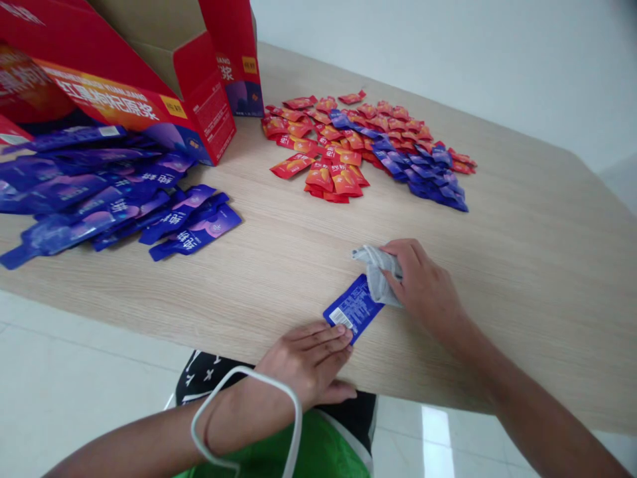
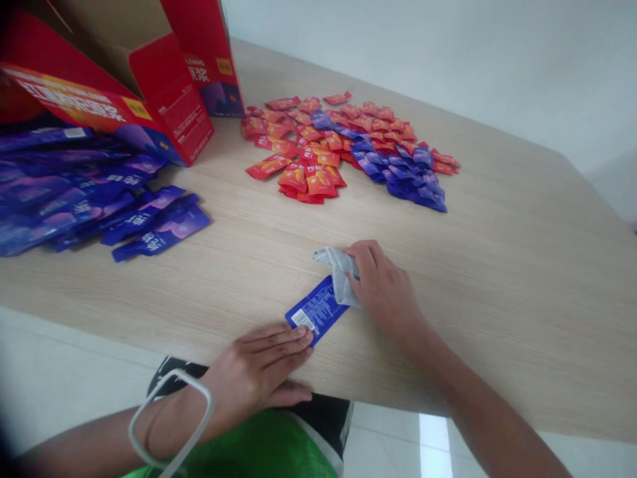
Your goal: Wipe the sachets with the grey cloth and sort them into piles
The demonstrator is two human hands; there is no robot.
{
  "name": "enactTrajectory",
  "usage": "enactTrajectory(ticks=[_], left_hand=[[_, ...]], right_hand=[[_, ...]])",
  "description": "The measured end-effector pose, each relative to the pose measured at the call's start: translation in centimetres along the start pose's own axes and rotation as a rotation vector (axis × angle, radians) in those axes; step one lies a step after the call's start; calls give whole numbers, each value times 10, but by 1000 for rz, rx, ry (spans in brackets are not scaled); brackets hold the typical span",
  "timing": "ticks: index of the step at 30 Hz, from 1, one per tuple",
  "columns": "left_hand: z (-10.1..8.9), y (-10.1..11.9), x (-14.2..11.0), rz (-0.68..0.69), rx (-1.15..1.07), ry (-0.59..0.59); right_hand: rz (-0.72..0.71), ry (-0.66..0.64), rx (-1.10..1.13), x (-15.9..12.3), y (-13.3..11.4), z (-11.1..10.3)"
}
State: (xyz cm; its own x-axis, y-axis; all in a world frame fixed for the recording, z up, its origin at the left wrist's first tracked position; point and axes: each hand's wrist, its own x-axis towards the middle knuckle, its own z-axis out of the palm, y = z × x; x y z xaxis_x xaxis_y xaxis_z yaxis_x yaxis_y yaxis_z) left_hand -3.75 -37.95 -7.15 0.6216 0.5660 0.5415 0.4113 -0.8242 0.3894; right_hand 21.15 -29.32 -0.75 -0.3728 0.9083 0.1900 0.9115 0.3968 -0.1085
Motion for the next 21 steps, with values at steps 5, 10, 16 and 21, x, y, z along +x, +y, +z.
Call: enactTrajectory(ticks=[5, 10, 16, 21], left_hand=[[-1, 3, 3, -38, -18, 28], [-3, 3, 5, -42, -36, 24], [-2, 1, 2, -7, -3, 1], [-2, 1, 3, 4, 16, 9]], right_hand=[[-218, -19, 179, -24, -50, 4], [-205, -105, 207, -28, -55, 26], [2, -95, 23, -2, 4, 20], [-16, 33, 33, -6, -5, 5]])
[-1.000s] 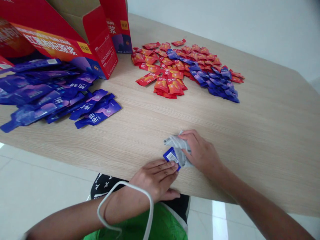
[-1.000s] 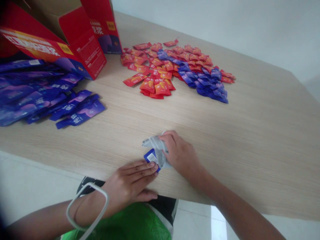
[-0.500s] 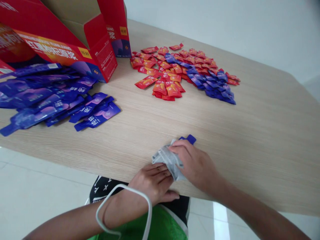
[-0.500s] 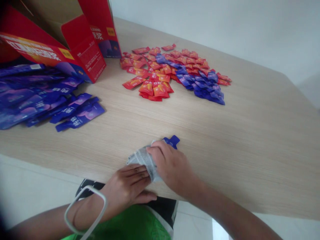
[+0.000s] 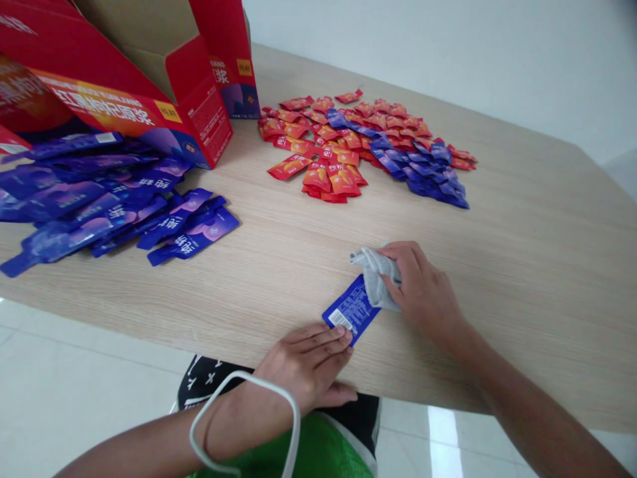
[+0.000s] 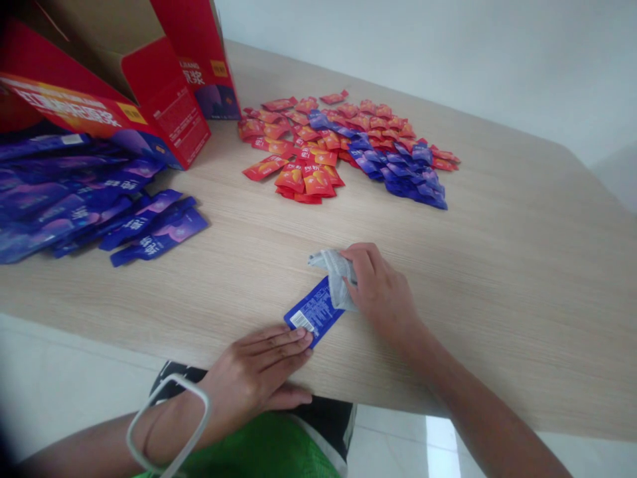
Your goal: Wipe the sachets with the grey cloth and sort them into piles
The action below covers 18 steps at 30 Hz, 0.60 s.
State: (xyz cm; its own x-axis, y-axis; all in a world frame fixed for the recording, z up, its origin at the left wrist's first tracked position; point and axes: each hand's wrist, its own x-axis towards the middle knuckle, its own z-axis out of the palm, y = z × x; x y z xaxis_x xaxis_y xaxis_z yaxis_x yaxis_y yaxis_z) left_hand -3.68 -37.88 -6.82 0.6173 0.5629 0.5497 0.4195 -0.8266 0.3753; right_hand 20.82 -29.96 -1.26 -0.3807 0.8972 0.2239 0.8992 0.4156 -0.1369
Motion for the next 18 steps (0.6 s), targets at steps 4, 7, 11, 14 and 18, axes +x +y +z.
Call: enactTrajectory(ticks=[4, 7, 11, 14, 18], left_hand=[[-2, 3, 0, -61, -18, -34], [-2, 4, 0, -92, -36, -55], [-1, 3, -2, -31, -34, -42], [-3, 3, -2, -43, -26, -57], [-13, 3, 12, -102, -7, -144]], right_hand=[[-222, -25, 172, -22, -48, 8], [-227, -92, 207, -29, -57, 20], [-54, -95, 82, -14, -11, 23], [65, -55, -88, 1, 34, 15], [123, 181, -100, 13, 63, 3]])
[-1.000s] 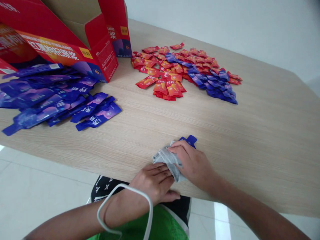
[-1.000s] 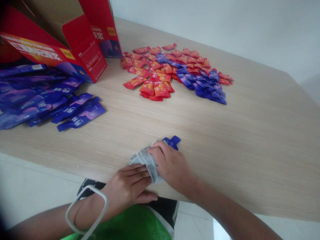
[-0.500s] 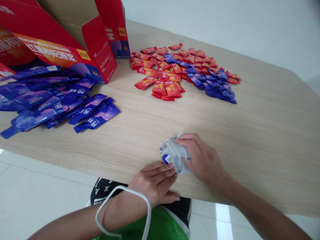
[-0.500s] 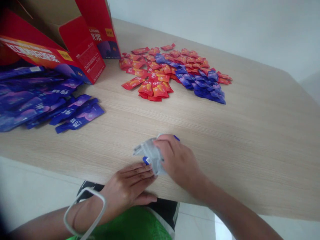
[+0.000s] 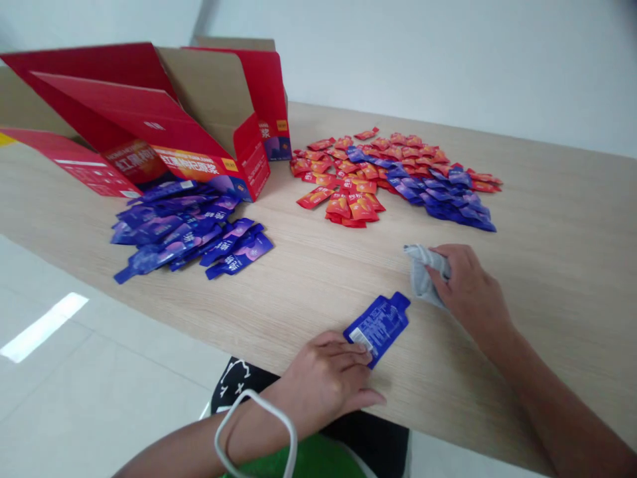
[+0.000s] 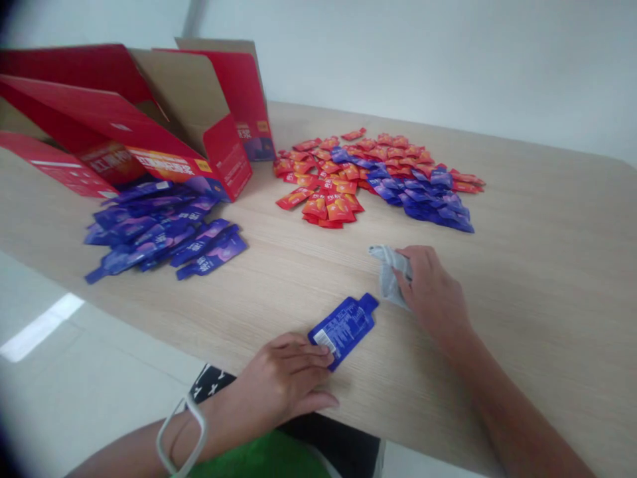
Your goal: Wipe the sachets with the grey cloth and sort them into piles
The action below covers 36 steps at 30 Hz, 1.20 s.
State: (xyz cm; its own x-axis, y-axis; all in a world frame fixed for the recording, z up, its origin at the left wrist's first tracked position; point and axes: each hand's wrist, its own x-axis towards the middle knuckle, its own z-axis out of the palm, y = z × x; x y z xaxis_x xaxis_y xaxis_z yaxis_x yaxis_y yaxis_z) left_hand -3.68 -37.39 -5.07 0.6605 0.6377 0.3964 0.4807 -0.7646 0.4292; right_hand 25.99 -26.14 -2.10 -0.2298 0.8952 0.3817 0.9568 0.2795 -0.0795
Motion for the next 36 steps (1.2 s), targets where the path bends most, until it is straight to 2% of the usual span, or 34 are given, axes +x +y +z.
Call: enactTrajectory(ticks=[3, 7, 12, 15, 19, 23, 26, 32, 34, 36], left_hand=[[-10, 2, 18, -86, 59, -37], [-7, 6, 43, -281, 171, -62], [10, 2, 67, -389, 247, -248], [8, -5, 77, -363, 250, -329], [-13, -10, 76, -234, 225, -291], [-53, -18, 53, -182, 280, -204], [-99, -38, 23, -203, 353, -119], [-214, -117, -32, -434, 607, 41], [-244, -146, -42, -524, 677, 67], [-266, -173, -48, -603, 728, 74]], right_hand=[[26, 121, 36, -1, 6, -4], [57, 102, 52, -13, 22, -1], [170, 62, 168, -13, 61, 17], [175, 46, 260, -8, 78, 28], [133, 81, 391, -8, 82, 38], [151, 111, 506, -12, 74, 40], [196, 68, 552, -12, 68, 38], [162, 18, 587, -14, 60, 49], [145, 3, 593, -17, 60, 59], [126, -19, 591, -20, 62, 70]])
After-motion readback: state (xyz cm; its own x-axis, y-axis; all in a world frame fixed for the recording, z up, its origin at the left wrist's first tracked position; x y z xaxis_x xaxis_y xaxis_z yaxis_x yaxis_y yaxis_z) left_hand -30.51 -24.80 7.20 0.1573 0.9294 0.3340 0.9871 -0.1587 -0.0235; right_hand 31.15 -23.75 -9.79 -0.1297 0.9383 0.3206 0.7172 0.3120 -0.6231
